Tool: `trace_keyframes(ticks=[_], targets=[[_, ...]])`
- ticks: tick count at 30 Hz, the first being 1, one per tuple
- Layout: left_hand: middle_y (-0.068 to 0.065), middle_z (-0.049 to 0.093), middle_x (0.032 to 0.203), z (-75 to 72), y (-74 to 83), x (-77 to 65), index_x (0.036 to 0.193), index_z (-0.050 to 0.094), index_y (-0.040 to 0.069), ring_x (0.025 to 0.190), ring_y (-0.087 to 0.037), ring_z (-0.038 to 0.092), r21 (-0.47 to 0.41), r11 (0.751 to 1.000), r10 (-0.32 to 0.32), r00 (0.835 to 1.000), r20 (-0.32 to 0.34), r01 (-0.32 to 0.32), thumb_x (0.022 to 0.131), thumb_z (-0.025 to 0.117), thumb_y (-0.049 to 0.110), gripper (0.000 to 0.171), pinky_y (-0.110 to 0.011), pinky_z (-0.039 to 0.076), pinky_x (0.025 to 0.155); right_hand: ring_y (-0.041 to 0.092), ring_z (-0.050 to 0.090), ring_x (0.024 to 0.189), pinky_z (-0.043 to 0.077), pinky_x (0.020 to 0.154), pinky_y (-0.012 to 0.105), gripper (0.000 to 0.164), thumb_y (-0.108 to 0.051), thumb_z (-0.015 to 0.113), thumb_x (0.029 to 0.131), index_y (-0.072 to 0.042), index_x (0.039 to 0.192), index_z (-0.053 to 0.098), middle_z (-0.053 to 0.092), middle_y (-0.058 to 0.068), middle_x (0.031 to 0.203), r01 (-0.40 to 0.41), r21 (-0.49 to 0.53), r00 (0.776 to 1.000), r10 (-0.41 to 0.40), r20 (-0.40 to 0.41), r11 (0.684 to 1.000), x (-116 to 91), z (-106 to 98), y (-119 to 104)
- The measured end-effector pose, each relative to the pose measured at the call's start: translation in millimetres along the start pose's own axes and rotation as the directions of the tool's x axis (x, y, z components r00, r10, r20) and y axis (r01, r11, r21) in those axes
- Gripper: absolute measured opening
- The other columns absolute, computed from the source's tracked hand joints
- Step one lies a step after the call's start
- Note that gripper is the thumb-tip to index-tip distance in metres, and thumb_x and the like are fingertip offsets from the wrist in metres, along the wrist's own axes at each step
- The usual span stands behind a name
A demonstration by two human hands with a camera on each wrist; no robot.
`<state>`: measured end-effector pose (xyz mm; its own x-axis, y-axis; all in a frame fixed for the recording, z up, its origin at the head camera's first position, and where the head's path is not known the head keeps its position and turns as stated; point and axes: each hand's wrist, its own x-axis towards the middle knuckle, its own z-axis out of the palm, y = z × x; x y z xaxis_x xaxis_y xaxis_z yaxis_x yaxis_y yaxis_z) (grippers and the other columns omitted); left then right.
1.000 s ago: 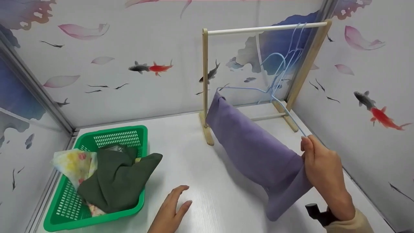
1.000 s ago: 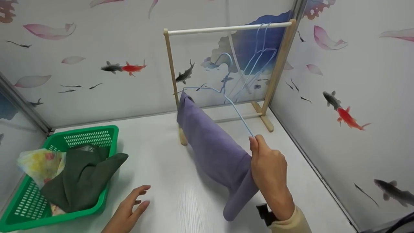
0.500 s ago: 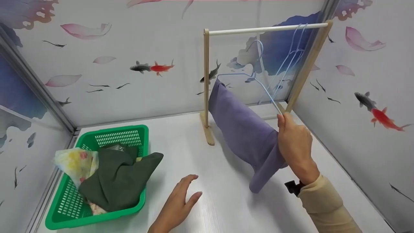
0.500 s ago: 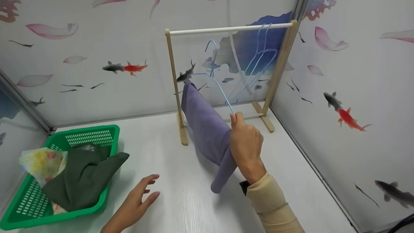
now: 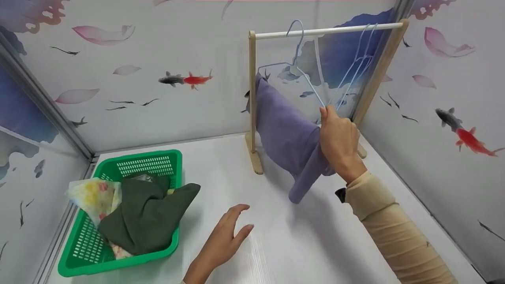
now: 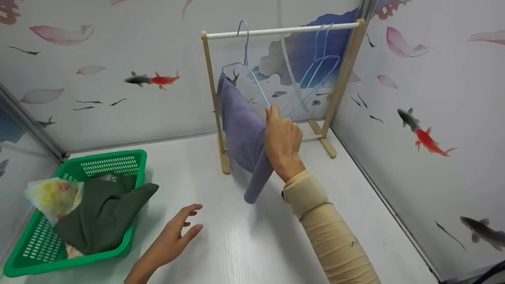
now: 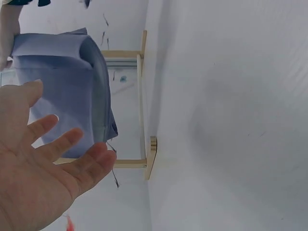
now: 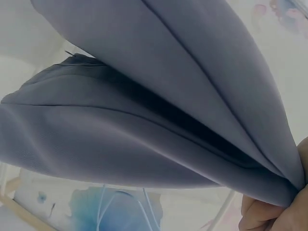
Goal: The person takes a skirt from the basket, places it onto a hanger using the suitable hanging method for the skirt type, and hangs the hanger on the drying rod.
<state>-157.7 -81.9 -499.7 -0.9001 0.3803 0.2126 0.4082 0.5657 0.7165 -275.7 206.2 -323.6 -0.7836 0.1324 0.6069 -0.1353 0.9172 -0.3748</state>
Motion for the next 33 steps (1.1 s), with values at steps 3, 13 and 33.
trace_keyframes(ticks=[3,13,33], targets=[[0.009,0.041,0.133,0.0,-0.7,-1.8,0.136,0.037,0.022,0.124,-0.012,0.037,-0.020,1.000,-0.011,1.000,0.013,0.012,0.093,0.043,0.050,0.051,-0.039,0.035,0.099,0.036,0.049,0.053,0.034,0.045,0.046,0.042,-0.041,0.026,0.100,-0.007,0.088,0.048,0.045,0.013,0.057,-0.012,-0.029,1.000,0.013,0.016,1.000,9.6,6.6,-2.4],[0.007,0.042,0.132,2.0,-5.8,-5.0,0.136,0.037,0.021,0.118,-0.013,0.042,-0.038,0.999,-0.028,0.999,0.021,0.029,0.093,0.043,0.049,0.051,-0.039,0.039,0.095,0.040,0.052,0.060,0.037,0.051,0.048,0.042,-0.041,0.025,0.100,-0.007,0.090,0.049,0.054,0.018,0.067,-0.051,-0.036,0.997,0.053,0.065,0.998,23.9,28.9,-11.2],[0.008,0.044,0.131,2.1,-14.2,-11.8,0.134,0.040,0.025,0.121,-0.009,0.039,-0.058,0.996,-0.060,0.997,0.043,0.062,0.093,0.043,0.050,0.048,-0.038,0.037,0.097,0.042,0.058,0.065,0.043,0.053,0.052,0.038,-0.039,0.031,0.099,-0.005,0.100,0.048,0.060,0.022,0.078,-0.048,-0.094,0.971,0.069,0.231,0.994,10.7,66.9,-25.6]])
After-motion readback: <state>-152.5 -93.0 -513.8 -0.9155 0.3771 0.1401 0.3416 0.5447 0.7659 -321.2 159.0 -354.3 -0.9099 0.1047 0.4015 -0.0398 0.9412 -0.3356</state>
